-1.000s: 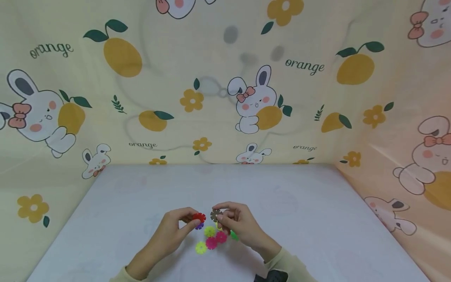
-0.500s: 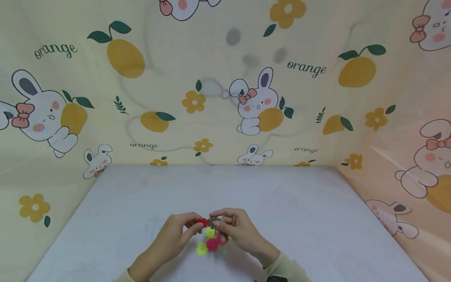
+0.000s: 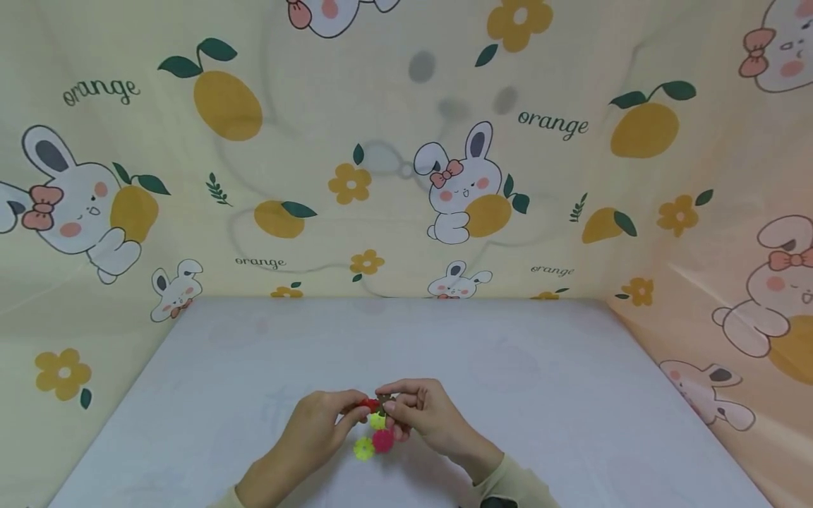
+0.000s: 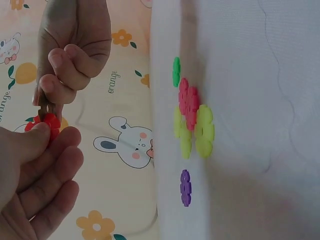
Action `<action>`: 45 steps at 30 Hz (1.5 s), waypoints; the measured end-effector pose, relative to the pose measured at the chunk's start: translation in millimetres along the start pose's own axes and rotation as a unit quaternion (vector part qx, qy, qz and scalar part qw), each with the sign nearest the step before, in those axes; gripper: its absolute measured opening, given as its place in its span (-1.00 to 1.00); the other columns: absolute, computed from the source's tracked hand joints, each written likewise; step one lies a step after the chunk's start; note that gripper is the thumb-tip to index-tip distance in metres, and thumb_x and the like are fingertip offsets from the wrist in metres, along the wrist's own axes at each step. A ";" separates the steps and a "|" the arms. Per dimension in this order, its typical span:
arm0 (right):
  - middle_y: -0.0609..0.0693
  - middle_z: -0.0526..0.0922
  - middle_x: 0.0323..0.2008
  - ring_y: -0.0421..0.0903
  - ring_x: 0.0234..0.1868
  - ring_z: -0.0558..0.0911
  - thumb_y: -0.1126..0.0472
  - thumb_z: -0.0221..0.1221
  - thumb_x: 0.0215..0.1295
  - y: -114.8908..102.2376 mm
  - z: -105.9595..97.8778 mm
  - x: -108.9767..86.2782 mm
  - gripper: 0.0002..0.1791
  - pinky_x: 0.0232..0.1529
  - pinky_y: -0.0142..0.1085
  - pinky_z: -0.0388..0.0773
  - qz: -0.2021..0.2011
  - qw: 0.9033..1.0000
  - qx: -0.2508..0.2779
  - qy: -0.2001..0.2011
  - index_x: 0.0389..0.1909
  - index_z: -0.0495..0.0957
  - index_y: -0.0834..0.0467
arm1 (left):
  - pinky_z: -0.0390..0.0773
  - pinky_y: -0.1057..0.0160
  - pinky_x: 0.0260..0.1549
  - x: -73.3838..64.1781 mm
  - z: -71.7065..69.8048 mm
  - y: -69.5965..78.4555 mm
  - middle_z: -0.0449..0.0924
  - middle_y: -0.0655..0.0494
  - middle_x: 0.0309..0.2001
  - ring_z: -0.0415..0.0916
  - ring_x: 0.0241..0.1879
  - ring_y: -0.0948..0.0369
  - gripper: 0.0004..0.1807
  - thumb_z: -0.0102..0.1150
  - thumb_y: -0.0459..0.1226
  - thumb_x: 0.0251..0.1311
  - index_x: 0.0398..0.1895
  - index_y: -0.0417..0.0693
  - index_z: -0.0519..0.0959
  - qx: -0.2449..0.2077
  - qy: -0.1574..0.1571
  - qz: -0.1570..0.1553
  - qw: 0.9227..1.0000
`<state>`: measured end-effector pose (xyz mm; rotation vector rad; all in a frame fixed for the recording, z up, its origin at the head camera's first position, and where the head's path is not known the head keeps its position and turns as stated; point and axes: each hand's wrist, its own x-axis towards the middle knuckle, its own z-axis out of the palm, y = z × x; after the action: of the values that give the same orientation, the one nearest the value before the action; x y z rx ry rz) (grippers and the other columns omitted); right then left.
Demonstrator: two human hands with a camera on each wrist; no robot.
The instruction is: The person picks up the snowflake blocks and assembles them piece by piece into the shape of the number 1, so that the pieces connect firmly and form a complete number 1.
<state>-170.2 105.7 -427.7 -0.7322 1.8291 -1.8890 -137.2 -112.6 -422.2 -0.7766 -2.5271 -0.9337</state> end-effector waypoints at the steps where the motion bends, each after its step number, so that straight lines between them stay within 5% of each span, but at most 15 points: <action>1: -0.10 0.65 -0.50 -0.36 -0.55 0.56 0.27 0.15 0.47 0.2 0.0 -0.1 -0.55 -0.45 -0.53 0.53 -0.003 1.000 0.001 -0.001 0.15 0.45 0.58 | 0.57 0.38 -0.43 0.0 0.3 0.3 0.73 0.34 -0.49 0.63 -0.42 0.46 -0.97 0.31 -0.29 0.26 -0.32 -0.02 0.71 -0.001 0.000 -0.001 1.000; 15: -0.21 0.67 -0.52 -0.39 -0.55 0.58 0.26 0.15 0.48 3.4 0.1 0.0 -0.51 -0.48 -0.57 0.50 -0.016 1.000 0.003 -0.005 0.16 0.40 0.63 | 0.56 0.40 -0.43 -0.8 1.6 1.8 0.70 0.38 -0.50 0.61 -0.43 0.50 -0.97 0.30 -0.28 0.27 -0.32 0.03 0.71 -0.006 0.005 -0.001 1.000; 22: 0.27 0.63 -0.51 -0.34 -0.56 0.60 0.26 0.14 0.49 1.9 -3.2 0.5 -0.59 -0.47 -0.52 0.54 -0.014 1.000 -0.014 -0.001 0.17 0.47 0.49 | 0.61 0.37 -0.40 0.3 2.4 -0.8 0.74 0.38 -0.46 0.66 -0.41 0.46 -0.96 0.32 -0.26 0.27 -0.26 0.04 0.71 -0.007 0.013 -0.005 1.000; 29: -0.22 0.69 -0.45 -0.35 -0.53 0.62 0.25 0.15 0.48 -1.4 -6.2 -0.5 -0.57 -0.44 -0.51 0.56 0.007 1.000 -0.002 0.003 0.22 0.44 0.46 | 0.59 0.37 -0.38 0.4 -1.8 1.0 0.73 0.42 -0.44 0.69 -0.39 0.43 -0.96 0.34 -0.26 0.25 -0.27 0.09 0.70 -0.006 0.009 -0.029 1.000; 45: -0.25 0.77 -0.42 -0.37 -0.43 0.69 0.32 0.22 0.40 2.5 1.2 0.2 -0.48 -0.32 -0.54 0.63 -0.024 0.998 0.045 0.023 0.12 0.37 0.70 | 0.48 0.46 -0.52 -0.9 2.4 -0.6 0.71 0.27 -0.53 0.52 -0.55 0.53 -0.97 0.31 -0.32 0.25 -0.34 -0.01 0.69 -0.039 0.020 -0.004 0.999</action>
<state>-169.7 104.5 -430.1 -0.7141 1.7549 -2.0213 -137.1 -111.7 -424.7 -0.7632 -2.4741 -1.0442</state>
